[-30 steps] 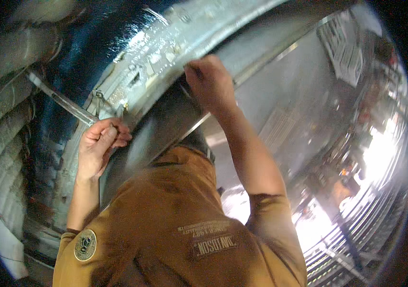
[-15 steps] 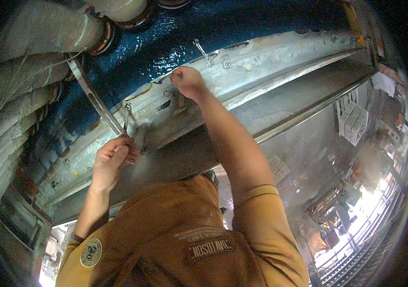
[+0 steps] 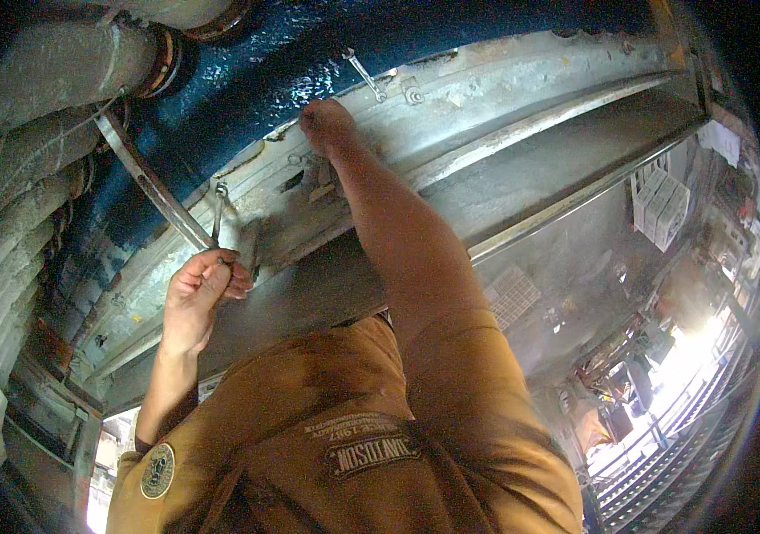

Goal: The person retrieves small metal rings and fasteners from a plastic bag and then attaches them to a blue metal frame using a wrench. The task involves repetitive tightening of fasteners on the frame.

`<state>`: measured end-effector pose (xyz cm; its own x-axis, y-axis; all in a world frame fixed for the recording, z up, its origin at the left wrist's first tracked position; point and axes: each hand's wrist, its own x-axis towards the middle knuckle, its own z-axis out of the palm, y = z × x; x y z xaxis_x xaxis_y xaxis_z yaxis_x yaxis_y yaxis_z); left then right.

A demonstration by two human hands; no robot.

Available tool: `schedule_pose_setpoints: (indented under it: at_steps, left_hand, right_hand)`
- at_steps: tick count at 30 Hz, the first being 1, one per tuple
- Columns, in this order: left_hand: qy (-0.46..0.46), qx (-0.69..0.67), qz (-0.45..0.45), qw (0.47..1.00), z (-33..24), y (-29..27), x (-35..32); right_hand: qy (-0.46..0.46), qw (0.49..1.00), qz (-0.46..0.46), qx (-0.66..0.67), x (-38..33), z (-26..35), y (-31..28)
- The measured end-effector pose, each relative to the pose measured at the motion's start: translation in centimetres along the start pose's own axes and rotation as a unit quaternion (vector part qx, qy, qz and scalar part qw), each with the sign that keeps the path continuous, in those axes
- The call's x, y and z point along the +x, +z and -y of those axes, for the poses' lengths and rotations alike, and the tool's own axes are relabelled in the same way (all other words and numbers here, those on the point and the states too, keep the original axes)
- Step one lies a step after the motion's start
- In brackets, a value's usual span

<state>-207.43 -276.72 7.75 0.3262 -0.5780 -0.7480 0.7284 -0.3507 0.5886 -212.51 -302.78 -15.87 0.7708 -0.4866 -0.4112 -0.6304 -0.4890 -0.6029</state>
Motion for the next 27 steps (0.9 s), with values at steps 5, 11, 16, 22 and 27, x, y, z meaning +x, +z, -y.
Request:
schedule_pose_setpoints:
  at_steps: [5, 11, 16, 22, 27]
  left_hand:
    - [-0.005, -0.003, 0.007, 1.0, 0.2, 0.0, 0.1]
    - [-0.003, -0.007, 0.012, 1.0, 0.0, -0.1, 0.0]
    - [0.005, -0.011, 0.027, 1.0, 0.5, -0.2, 0.4]
    - [0.029, -0.024, 0.012, 0.999, 0.8, 0.4, 1.4]
    - [0.018, 0.008, 0.037, 0.999, -0.4, 1.2, 2.2]
  right_hand:
    - [-0.01, 1.0, -0.005, -0.02, -0.3, -0.3, -0.4]
    - [0.011, 0.999, 0.023, 0.044, -1.1, -1.9, -1.6]
    - [0.111, 0.795, 0.06, 0.593, -2.8, -4.3, -1.5]
    - [0.109, 0.794, 0.06, 0.595, -8.2, 3.9, -7.0]
    - [0.118, 0.804, 0.067, 0.579, -12.4, 9.2, -9.3]
